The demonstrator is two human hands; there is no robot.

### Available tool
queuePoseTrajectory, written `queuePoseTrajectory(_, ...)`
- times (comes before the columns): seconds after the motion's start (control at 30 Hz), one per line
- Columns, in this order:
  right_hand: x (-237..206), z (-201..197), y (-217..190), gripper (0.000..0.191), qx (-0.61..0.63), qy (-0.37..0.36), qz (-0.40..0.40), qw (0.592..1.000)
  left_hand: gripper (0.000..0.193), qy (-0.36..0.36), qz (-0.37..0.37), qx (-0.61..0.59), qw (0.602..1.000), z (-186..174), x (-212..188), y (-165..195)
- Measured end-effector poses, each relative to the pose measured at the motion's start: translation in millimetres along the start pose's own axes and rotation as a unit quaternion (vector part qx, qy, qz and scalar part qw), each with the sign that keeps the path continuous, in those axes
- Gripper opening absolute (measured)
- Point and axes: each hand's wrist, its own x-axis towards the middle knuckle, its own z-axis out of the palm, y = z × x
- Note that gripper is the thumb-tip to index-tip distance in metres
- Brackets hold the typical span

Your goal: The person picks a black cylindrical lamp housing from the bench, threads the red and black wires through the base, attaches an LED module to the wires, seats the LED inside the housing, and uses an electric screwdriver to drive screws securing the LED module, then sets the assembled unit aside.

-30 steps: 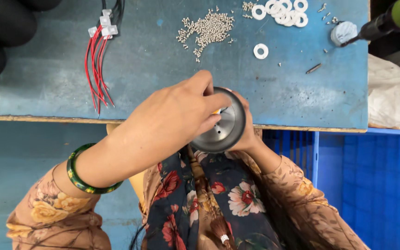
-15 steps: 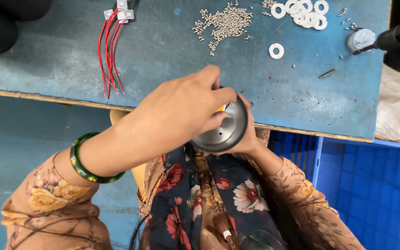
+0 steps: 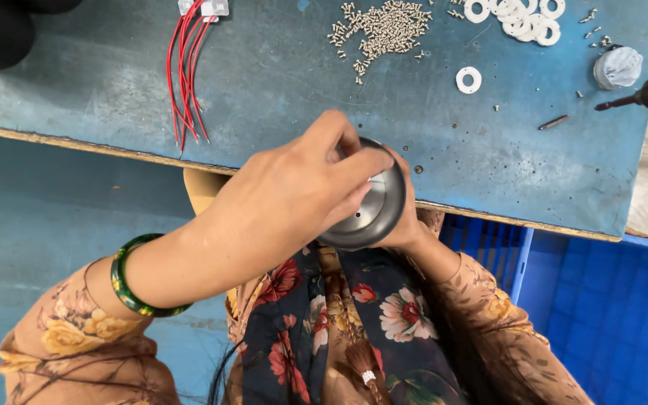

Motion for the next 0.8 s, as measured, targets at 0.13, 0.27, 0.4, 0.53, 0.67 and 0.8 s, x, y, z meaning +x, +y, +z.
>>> queuePoseTrajectory(0.13, 0.7, 0.6, -0.4, 0.127, -0.024, 0.006, -0.020, 0.999, 0.030, -0.010, -0.015, -0.012, 1.000, -1.8, -3.7, -3.3)
queuePoseTrajectory(0.27, 3.0, 1.9, -6.7, 0.124, 0.097, 0.006, 0.042, 0.994, 0.035, 0.031, 0.025, -0.035, 0.999, 1.7, -3.9, -3.8)
queuePoseTrajectory(0.4, 11.7, -0.9, -16.2, 0.111, 0.080, -0.014, 0.054, 0.995, 0.035, -0.018, 0.002, -0.034, 0.999, 12.4, 1.6, 2.0)
queuePoseTrajectory(0.53, 19.9, -6.1, -26.1, 0.113, -0.005, -0.021, -0.013, 1.000, 0.042, -0.077, 0.011, 0.013, 0.997, 10.7, -0.7, 4.5)
queuePoseTrajectory(0.67, 19.8, -4.9, -33.6, 0.115, 0.012, -0.013, 0.013, 1.000, 0.053, -0.054, 0.075, 0.099, 0.991, 1.7, -8.4, 9.6)
queuePoseTrajectory(0.8, 21.0, 1.9, -32.7, 0.120, 0.035, -0.008, -0.047, 0.998, 0.040, -0.060, 0.091, 0.170, 0.979, -7.2, -12.9, 15.9)
